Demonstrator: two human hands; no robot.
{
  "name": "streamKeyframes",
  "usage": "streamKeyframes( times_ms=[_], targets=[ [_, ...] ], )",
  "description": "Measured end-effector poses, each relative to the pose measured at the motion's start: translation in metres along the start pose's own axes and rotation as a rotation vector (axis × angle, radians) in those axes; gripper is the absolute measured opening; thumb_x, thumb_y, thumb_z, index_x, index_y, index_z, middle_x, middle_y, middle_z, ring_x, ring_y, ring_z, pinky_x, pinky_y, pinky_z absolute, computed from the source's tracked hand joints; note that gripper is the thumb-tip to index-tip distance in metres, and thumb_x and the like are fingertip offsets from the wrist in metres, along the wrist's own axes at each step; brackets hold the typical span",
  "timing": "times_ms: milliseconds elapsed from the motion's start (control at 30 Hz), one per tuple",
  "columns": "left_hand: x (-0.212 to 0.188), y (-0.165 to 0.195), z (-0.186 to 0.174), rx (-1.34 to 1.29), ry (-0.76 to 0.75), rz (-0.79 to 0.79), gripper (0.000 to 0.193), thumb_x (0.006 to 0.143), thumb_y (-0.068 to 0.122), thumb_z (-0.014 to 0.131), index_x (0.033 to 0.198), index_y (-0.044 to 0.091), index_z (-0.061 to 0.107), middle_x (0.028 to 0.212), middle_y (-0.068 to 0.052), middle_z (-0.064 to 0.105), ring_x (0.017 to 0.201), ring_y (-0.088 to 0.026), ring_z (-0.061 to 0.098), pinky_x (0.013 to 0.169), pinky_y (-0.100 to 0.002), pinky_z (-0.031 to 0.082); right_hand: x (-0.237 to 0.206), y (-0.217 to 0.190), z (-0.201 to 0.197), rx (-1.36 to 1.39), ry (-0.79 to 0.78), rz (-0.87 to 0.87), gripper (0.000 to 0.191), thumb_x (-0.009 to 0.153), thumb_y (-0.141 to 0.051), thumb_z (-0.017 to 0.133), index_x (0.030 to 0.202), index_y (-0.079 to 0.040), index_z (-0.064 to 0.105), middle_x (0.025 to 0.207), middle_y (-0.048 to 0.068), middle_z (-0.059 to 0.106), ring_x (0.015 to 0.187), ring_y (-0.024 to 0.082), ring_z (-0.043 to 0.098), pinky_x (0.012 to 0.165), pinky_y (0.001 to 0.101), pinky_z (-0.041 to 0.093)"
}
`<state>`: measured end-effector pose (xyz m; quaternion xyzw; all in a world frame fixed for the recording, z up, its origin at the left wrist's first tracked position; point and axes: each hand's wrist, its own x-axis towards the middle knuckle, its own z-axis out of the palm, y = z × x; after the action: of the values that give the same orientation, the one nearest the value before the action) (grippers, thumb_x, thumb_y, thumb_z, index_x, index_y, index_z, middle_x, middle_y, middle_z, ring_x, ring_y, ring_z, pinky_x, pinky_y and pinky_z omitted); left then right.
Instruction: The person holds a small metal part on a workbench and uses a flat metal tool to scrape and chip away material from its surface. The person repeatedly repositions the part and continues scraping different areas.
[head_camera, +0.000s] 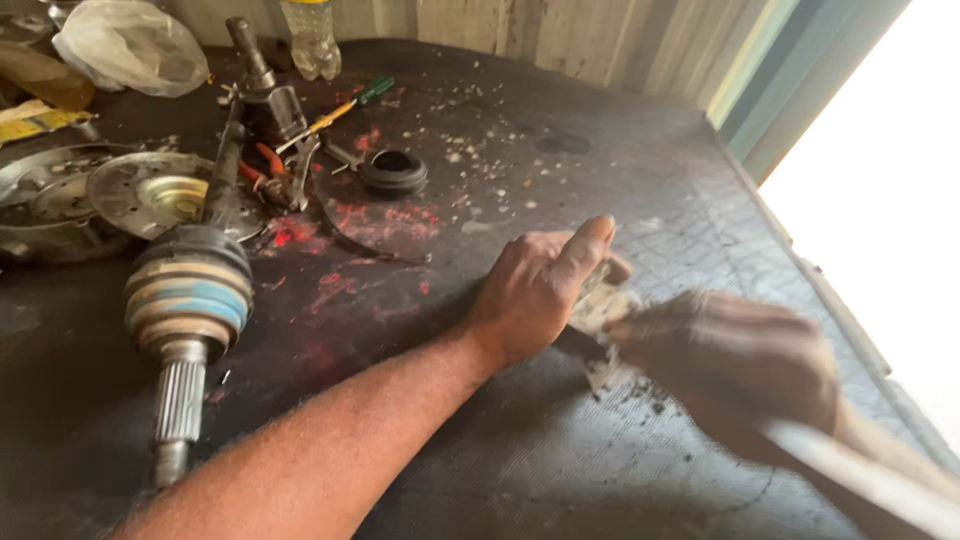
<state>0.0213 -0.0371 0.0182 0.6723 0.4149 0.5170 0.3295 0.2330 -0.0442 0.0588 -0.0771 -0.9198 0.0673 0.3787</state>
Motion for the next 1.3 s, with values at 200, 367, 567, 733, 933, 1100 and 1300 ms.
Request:
streamKeyframes(
  times_ms=[200,367,567,733,933,1100,1300],
  targets=[
    [0.0,0.002,0.0,0.032,-0.005,-0.014,0.073,0.103,0.06,0.034,0.097,0.005,0.081,0.084,-0.013,0.079,0.081,-0.021,0.074,0.077,-0.033,0.056,-0.009,0.005,0.001,-0.073,0.031,0.049,0.008,0.086,-0.008,0.078,0.094,-0.007,0.076,0.096,0.009,0.079,0.087,0.019,0.081,0.071,0.0273,0.067],
    [-0.001,-0.004,0.001,-0.01,-0.01,-0.012,0.073,0.102,0.061,0.034,0.096,0.005,0.08,0.085,-0.013,0.08,0.081,-0.021,0.075,0.076,-0.034,0.057,-0.013,0.008,0.003,-0.169,0.028,0.158,0.008,0.085,-0.009,0.081,0.091,-0.007,0.075,0.095,0.008,0.08,0.082,0.015,0.08,0.067,0.0282,0.062],
    [-0.002,-0.007,0.001,0.036,0.009,0.032,0.074,0.102,0.062,0.035,0.095,0.006,0.082,0.081,-0.009,0.079,0.078,-0.019,0.074,0.074,-0.033,0.055,-0.013,0.005,0.004,-0.247,-0.015,0.353,0.009,0.082,-0.009,0.082,0.091,-0.007,0.081,0.088,0.008,0.081,0.072,0.016,0.079,0.06,0.0302,0.062],
    [-0.002,-0.005,0.0,0.023,-0.014,-0.027,0.071,0.101,0.06,0.037,0.094,0.005,0.082,0.067,-0.01,0.074,0.068,-0.019,0.07,0.067,-0.035,0.055,-0.013,0.008,0.0,-0.051,0.041,0.0,0.007,0.091,-0.005,0.075,0.096,-0.002,0.074,0.097,0.01,0.077,0.087,0.019,0.079,0.072,0.0297,0.067],
    [-0.003,-0.003,0.001,-0.03,-0.016,-0.018,0.067,0.103,0.056,0.038,0.089,0.006,0.08,0.07,-0.006,0.076,0.064,-0.017,0.07,0.065,-0.034,0.055,-0.011,0.008,-0.002,-0.191,-0.021,0.128,0.005,0.087,-0.003,0.079,0.091,-0.003,0.076,0.093,0.011,0.081,0.079,0.019,0.08,0.064,0.0295,0.062],
    [-0.004,-0.001,0.002,-0.002,0.045,-0.038,0.061,0.102,0.053,0.043,0.085,0.008,0.08,0.072,-0.006,0.078,0.068,-0.017,0.071,0.065,-0.033,0.055,-0.01,0.004,-0.005,-0.211,-0.006,0.249,0.01,0.082,-0.005,0.081,0.091,-0.001,0.078,0.084,0.011,0.079,0.069,0.019,0.078,0.056,0.03,0.061],
    [-0.006,-0.001,0.001,0.037,0.024,-0.039,0.059,0.107,0.05,0.04,0.086,0.006,0.072,0.07,-0.01,0.071,0.07,-0.02,0.067,0.066,-0.035,0.052,-0.012,0.005,-0.003,-0.016,0.025,0.018,0.002,0.088,-0.004,0.073,0.091,-0.004,0.073,0.094,0.013,0.076,0.086,0.022,0.08,0.073,0.0318,0.063]
  ],
)
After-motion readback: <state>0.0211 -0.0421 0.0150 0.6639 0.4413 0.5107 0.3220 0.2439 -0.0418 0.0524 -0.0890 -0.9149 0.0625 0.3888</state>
